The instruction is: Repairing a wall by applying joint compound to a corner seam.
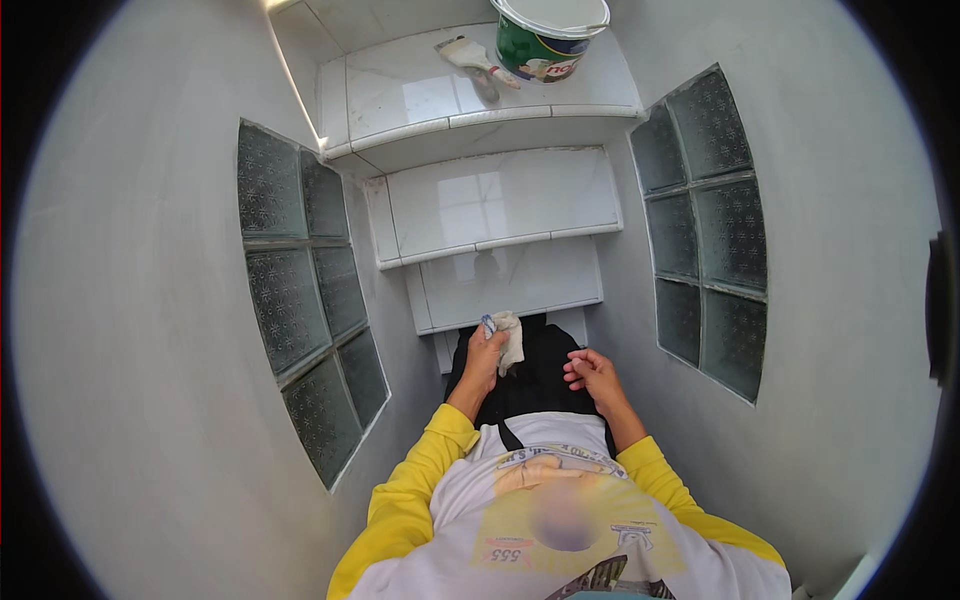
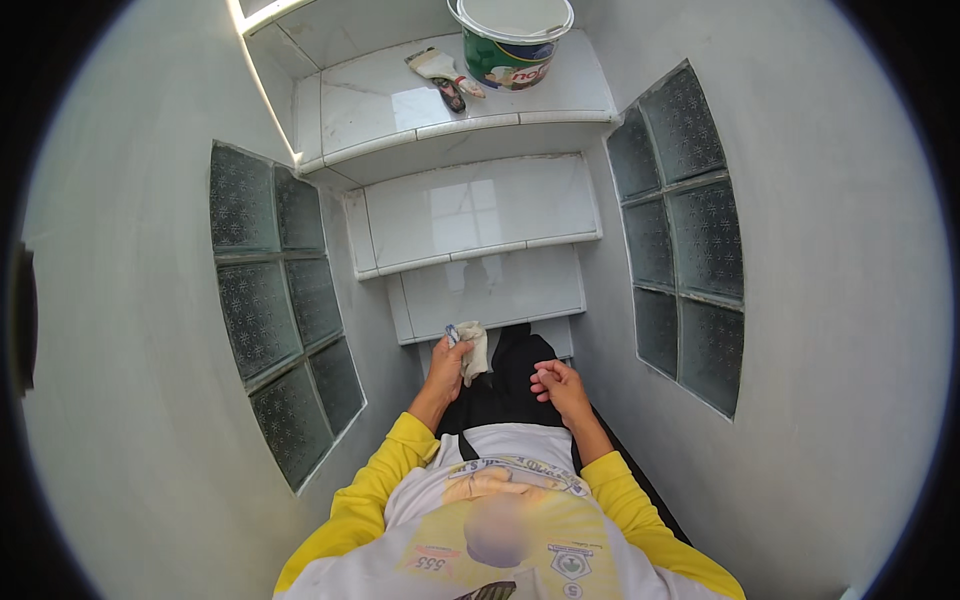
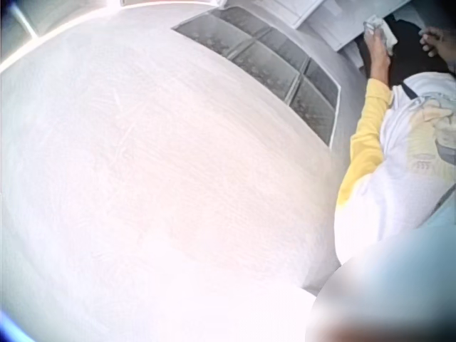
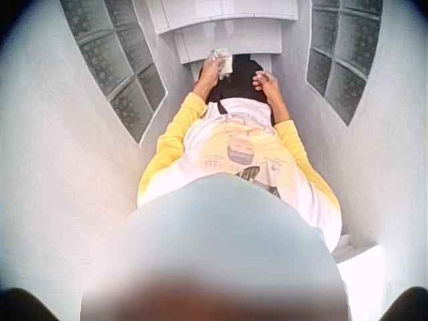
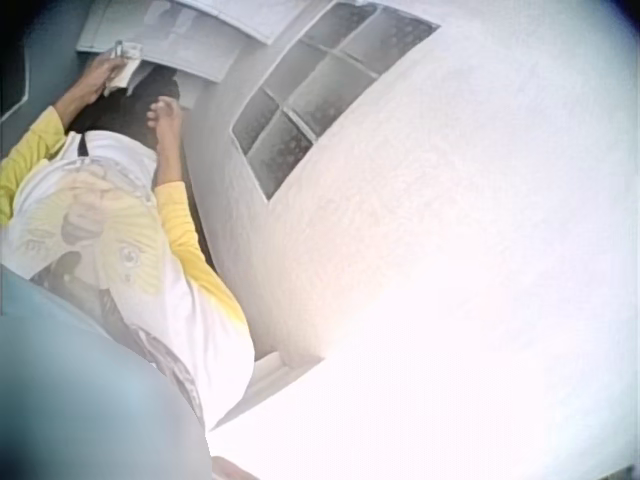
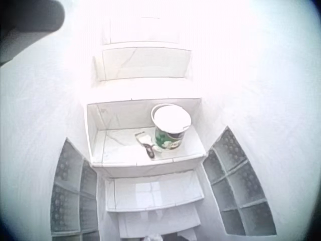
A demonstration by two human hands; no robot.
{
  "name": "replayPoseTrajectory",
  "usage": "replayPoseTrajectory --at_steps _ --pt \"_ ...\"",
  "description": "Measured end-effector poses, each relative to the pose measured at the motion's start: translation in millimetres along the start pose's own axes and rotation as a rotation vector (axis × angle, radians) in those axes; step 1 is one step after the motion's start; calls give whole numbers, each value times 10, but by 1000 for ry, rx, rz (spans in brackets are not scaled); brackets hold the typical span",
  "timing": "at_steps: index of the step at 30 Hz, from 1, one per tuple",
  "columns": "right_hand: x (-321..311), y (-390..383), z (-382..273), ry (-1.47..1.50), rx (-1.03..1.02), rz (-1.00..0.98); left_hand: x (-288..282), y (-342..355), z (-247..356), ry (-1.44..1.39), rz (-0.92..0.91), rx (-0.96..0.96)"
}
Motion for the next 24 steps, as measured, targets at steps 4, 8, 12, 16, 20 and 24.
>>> replayPoseTrajectory --at_steps 4,8,12,16,20,24 --pt "-150 110 89 0 42 -14 -161 -63 -303 14 102 -15" --pt "-241 217 138 -14 78 -35 -229 -135 -583 82 162 -69" --pt "-333 279 262 -43 114 -64 -155 -221 -738 193 166 -94" --pt "-429 315 343 -26 114 -90 -182 -280 -821 212 173 -139" --pt "-547 341 461 -24 139 -75 -140 -337 -830 162 190 -120" --pt "-522 377 538 -19 160 -81 -199 -398 -822 115 218 -100"
Point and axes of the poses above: each hand's wrist, its own y-axis towards the middle knuckle, its own x-axis out of the palm, z = x × y, the point moved 7 cm from there along y, towards the middle knuckle, and after that the axes turned 8 degrees about -y, right-handed, at the moved point
